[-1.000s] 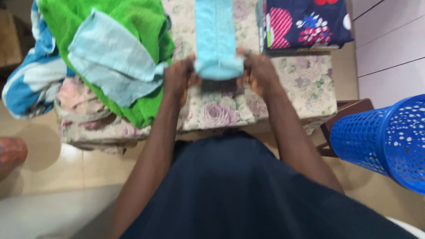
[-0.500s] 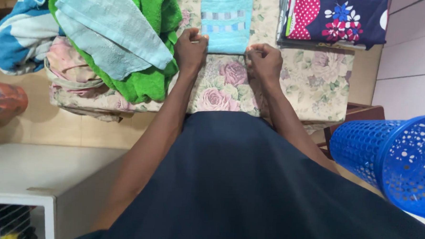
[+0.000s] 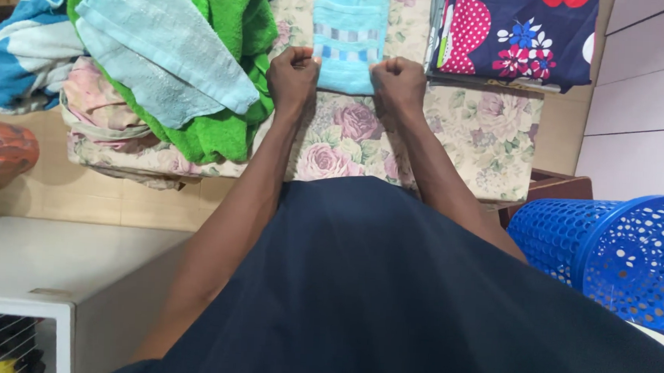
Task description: The person folds a light blue towel on a floral tablecloth, then picks up a pink floral towel and begins folding it. The person places the folded blue towel on a stack of other folded towels.
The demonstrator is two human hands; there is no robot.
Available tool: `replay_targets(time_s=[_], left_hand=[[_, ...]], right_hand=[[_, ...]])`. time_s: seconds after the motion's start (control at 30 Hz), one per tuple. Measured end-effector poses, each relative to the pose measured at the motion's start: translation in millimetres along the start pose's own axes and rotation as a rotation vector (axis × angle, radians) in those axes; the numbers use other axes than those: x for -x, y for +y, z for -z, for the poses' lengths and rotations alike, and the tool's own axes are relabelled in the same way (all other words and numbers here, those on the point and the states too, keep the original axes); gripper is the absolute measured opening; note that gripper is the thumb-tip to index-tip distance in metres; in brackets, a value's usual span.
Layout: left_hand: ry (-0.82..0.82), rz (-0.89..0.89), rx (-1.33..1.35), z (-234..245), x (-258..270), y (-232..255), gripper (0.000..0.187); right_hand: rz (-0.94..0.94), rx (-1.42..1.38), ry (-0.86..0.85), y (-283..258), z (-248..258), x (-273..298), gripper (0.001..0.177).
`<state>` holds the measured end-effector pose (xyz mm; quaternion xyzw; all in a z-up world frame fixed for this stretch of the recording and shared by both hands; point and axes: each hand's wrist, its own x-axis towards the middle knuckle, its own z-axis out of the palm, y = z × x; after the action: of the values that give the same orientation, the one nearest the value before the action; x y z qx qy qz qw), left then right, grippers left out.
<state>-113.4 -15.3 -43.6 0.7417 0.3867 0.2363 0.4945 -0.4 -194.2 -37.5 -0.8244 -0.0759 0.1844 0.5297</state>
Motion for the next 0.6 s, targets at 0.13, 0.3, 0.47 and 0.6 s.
replay_targets(time_s=[0.13, 0.3, 0.47, 0.6], left_hand=[[-0.061, -0.004, 0.089, 8, 11, 3, 0.031], [-0.112, 0.078, -0.211, 11, 11, -10, 0.035], [-0.193, -0.010, -0.044, 12, 6, -28, 0.030], [-0.202, 0.050, -0.031, 13, 13, -33, 0.033]], right_hand=[[-0.084, -0.249, -0.095, 6, 8, 15, 0.019], [-0.083, -0.251, -0.098, 4, 12, 30, 0.017], [-0.125, -0.162, -0.084, -5, 7, 41, 0.019], [-0.178, -0.282, -0.012, -6, 7, 62, 0.019]])
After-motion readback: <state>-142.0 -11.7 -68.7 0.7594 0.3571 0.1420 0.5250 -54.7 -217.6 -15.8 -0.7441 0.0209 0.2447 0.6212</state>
